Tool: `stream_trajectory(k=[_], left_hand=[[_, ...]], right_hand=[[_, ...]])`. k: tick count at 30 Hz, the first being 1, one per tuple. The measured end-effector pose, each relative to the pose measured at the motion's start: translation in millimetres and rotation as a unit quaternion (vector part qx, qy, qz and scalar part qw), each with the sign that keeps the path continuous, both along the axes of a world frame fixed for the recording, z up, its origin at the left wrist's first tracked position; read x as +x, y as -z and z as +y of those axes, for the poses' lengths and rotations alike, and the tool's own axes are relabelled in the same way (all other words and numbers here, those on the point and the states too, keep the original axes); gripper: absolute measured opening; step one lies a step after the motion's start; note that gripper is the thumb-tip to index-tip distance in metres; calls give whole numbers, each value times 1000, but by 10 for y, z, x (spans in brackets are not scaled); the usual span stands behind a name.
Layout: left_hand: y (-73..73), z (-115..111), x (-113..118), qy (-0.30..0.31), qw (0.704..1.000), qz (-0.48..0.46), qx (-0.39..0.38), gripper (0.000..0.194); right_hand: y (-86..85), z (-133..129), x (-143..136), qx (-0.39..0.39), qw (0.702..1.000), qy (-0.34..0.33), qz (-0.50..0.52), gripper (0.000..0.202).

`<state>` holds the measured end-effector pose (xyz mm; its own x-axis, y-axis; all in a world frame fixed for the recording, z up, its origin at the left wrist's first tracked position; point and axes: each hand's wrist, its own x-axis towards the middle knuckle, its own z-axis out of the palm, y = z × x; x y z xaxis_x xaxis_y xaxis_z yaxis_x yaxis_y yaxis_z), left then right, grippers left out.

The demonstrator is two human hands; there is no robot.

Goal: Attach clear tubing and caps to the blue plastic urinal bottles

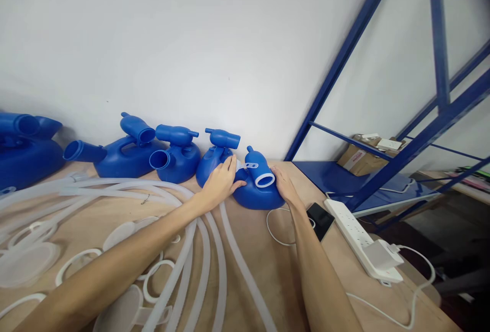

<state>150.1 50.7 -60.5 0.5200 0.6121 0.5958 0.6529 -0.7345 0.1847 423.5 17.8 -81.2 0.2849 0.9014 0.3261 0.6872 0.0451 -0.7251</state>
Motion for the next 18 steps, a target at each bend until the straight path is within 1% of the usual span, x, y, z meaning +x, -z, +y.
stream_trajectory(k=[3,5,7,10,13,14,16,18], left_hand=[[139,-2,30,-1,999,-33,22,69],[178,-9,43,4,998,-51,21,68],[178,-30,56,-2,998,-60,14,67],[141,-74,77,-18,998,-55,2,67],[82,-115,89,-32,999,-39,-3,68],[55,-127,89,-37,999,-29,-6,67],[-13,-150,80,-53,998,0,-18,68],[-91,-170,60,-69,997,29,-34,69]], right_hand=[[14,18,7,1,1000,-3,2,50],[27,25,15,1,1000,-5,4,49],[36,26,19,-1,1000,-7,7,47],[20,15,9,-6,1000,-11,13,45],[-61,-25,-29,-12,999,-18,25,46],[-105,-49,-48,-16,999,-22,33,49],[-219,-109,-96,-31,997,-43,55,62],[-354,-176,-161,-48,993,-86,70,73]])
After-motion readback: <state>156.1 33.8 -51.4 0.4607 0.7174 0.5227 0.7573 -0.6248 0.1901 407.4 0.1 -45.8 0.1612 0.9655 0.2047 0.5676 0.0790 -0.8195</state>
